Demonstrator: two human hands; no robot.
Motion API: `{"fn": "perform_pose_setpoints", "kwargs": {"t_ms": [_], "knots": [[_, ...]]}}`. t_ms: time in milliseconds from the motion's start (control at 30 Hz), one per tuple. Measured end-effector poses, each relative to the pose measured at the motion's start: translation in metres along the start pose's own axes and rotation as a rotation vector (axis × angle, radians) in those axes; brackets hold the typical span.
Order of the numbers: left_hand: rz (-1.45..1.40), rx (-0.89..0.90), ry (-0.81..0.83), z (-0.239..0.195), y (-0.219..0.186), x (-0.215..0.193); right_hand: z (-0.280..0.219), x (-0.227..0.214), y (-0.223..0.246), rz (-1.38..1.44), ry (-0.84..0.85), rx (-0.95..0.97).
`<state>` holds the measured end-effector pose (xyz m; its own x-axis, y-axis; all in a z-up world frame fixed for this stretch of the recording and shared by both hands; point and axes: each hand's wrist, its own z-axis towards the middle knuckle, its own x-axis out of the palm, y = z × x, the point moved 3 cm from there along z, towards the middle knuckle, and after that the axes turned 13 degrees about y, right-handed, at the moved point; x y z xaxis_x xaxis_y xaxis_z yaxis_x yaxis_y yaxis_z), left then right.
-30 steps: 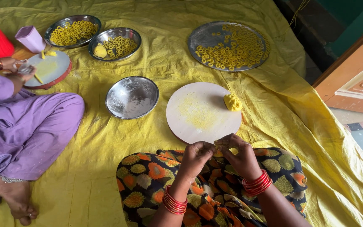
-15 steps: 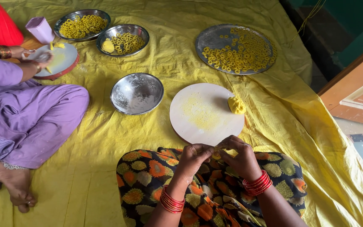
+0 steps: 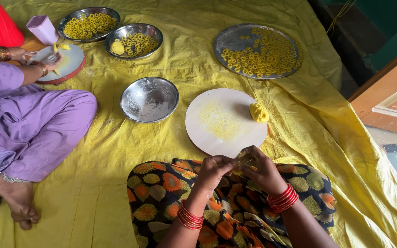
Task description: The person shapes small pieces of yellow dough into ring-shaped snacks by hand. They roll the dough into thin ropes, form loops, and place the finished rings onto a large metal tray. Another person works alongside, performing similar shaping actions.
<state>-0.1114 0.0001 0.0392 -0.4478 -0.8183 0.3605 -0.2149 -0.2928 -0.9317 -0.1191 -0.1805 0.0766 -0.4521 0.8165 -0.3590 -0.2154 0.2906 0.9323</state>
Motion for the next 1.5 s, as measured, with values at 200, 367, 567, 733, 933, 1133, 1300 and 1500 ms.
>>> {"fn": "perform_pose_setpoints", "kwargs": {"t_ms": [200,367,567,733,933,1133,1300,1500], "knots": [[-0.061,-0.036,-0.022,-0.002,-0.004,0.003,-0.010,-0.004,-0.002,0.588,-0.058,0.061],[-0.062,0.027,-0.091,0.000,-0.011,0.000,-0.003,-0.005,-0.005,0.165,-0.107,0.088],[-0.061,0.001,-0.111,-0.003,-0.013,-0.003,0.002,-0.002,-0.017,-0.010,-0.180,0.149],[0.031,0.051,-0.141,0.003,-0.015,-0.003,0.005,-0.004,-0.017,0.011,-0.170,0.150],[0.047,0.085,-0.182,0.001,-0.012,-0.009,0.010,0.000,-0.015,0.015,-0.169,0.208],[0.310,0.193,-0.148,0.007,-0.009,-0.013,0.013,0.004,-0.009,0.028,-0.147,0.176],[0.388,0.116,-0.182,0.009,-0.009,-0.019,0.015,0.007,-0.011,0.181,-0.168,0.181],[0.234,0.069,-0.215,0.004,-0.014,-0.025,0.022,0.007,-0.023,0.239,-0.186,0.180]]}}
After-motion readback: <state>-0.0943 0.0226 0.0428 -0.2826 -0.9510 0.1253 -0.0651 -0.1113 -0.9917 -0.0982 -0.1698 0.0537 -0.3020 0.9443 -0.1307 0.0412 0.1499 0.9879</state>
